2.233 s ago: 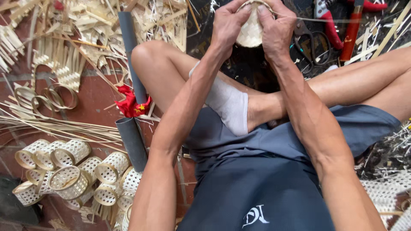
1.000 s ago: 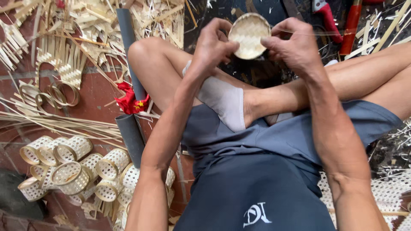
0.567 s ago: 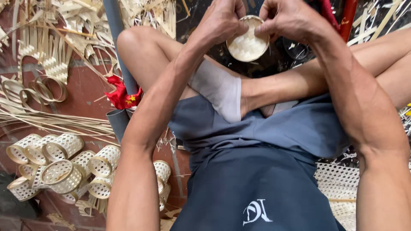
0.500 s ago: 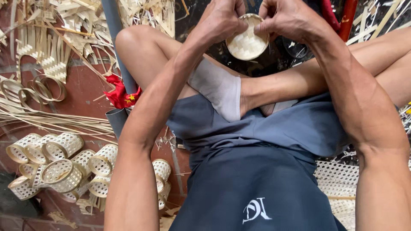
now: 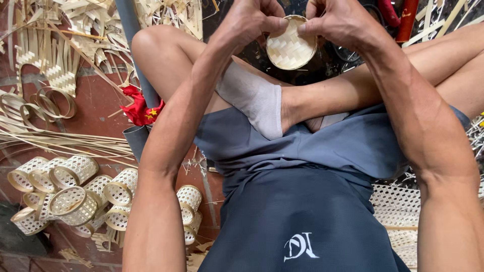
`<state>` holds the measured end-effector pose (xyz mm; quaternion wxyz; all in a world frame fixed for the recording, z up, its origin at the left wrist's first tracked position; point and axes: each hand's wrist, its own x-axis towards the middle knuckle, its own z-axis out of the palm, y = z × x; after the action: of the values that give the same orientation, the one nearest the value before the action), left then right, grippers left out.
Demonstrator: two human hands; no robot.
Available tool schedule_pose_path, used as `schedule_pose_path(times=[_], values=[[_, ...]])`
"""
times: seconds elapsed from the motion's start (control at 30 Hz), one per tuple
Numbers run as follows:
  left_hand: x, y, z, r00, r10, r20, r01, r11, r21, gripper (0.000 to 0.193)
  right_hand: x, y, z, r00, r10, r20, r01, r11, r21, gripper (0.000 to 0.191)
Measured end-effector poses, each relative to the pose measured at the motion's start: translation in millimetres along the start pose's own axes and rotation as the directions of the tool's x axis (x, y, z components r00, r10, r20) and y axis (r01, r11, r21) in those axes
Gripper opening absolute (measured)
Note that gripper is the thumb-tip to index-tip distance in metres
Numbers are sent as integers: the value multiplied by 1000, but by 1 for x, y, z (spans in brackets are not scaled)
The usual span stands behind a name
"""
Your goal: The person sits on the workshop floor and cuts a woven bamboo sheet with scissors, wraps thin bamboo strips around a cylindrical woven basket body, trims a bamboo strip with a knife, fits the rim rings, presses a woven circular base into the bottom, and sets the finished basket aside with others.
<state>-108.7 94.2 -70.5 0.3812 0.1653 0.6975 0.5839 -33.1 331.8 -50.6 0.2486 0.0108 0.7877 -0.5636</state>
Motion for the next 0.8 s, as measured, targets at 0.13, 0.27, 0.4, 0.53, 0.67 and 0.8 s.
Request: schedule_pose_path(times=[0.13, 0.27, 0.4, 0.53, 0.67, 0.8], values=[[-9, -3, 13, 983, 72, -166, -60, 995, 76, 8, -21, -3, 0, 989, 54, -139, -37, 992, 124, 26], [-14, -3, 29, 949, 108, -296, -77, 990, 114, 17, -42, 5, 7, 973, 182, -140, -120, 922, 369, 23], [-15, -3, 34, 973, 9, -232, -16, 999, -31, 22, -49, 12, 11, 974, 113, -197, -61, 965, 254, 21], [-16, -6, 32, 987, -14, -160, -5, 993, -116, 22, -48, 11, 9, 974, 21, -224, 6, 993, 119, 18], [-16, -12, 34, 989, 60, -137, -69, 996, -58, 16, -47, 11, 8, 977, 122, -174, -76, 965, 251, 18], [-16, -19, 38, 988, 38, -149, -37, 999, 10, 17, -47, 15, 10, 972, 140, -187, -97, 971, 221, 21]])
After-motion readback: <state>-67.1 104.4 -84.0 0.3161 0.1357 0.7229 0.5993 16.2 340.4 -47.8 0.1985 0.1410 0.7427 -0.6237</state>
